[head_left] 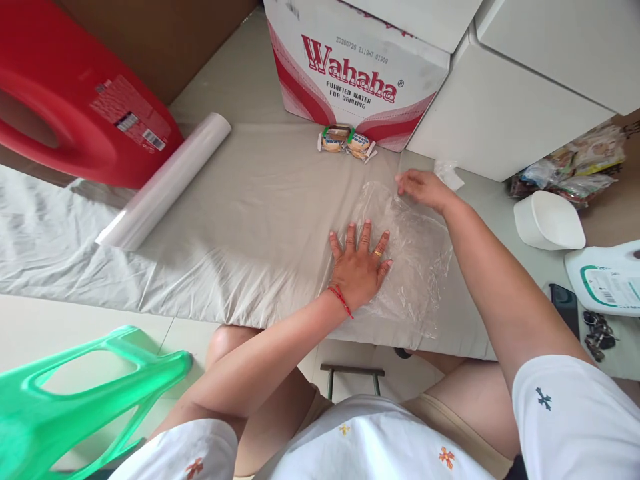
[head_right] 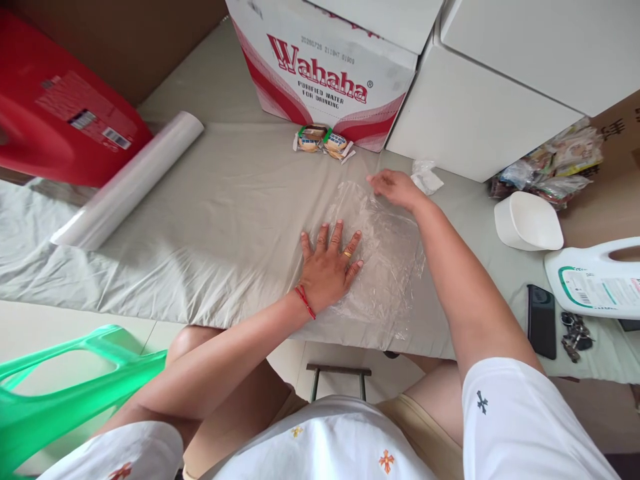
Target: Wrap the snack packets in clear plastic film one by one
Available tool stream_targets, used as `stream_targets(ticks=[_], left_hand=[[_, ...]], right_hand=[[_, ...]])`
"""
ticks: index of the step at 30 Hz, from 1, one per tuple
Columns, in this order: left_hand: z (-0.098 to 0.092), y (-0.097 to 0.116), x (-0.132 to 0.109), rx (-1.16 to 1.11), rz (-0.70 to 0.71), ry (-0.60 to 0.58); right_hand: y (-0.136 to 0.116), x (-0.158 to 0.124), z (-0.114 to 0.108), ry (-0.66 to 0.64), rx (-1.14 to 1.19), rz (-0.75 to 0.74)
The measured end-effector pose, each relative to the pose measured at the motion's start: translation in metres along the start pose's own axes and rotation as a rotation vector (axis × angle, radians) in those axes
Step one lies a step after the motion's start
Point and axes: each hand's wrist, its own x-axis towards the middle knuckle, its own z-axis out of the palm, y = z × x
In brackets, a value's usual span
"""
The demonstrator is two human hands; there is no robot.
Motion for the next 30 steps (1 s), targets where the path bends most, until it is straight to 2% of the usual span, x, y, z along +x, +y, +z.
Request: stream_targets(ticks=[2,4,10,15,17,22,24,27,28,30], left_hand=[[-0.002,-0.001,0.0,-0.007,-0.019,0.007],[-0.003,-0.003,0.0,-0.01,-0.038,0.006],[-0.005,-0.008,0.002,-0.006,-0.069,-0.032],[-0.004,-0.008,0.003,0.026,-0.088,-0.045],[-0.004,-0.008,0.003,0.032,-0.087,-0.042],[-0.004,-0.01,0.003,0.031,-0.1,-0.032],[-0.004,-0.012,0.004,0.031,-0.116,-0.034],[-0.005,-0.013,0.005,0.027,-0.134,-0.039],[-0.005,-0.013,0.006,0.024,-0.137,-0.04],[-0.005,-0.013,0.006,0.022,-0.141,-0.041]], right_hand=[[0.006,-0.015,-0.005,-0.132,-0.027,0.042],[0.013,-0.025,-0.008,-0.169,-0.023,0.084],[0.03,-0.033,-0.011,-0.034,0.098,0.172],[0.037,-0.046,-0.014,0.123,0.07,0.195],[0.039,-0.055,-0.016,0.102,0.03,0.178],[0.048,-0.067,-0.024,-0.045,-0.052,0.169],[0.054,-0.069,-0.029,0.028,0.002,0.192],[0.061,-0.076,-0.033,0.274,0.036,0.238],[0.063,-0.08,-0.034,0.317,0.012,0.238],[0.065,-0.091,-0.035,0.292,-0.065,0.202]])
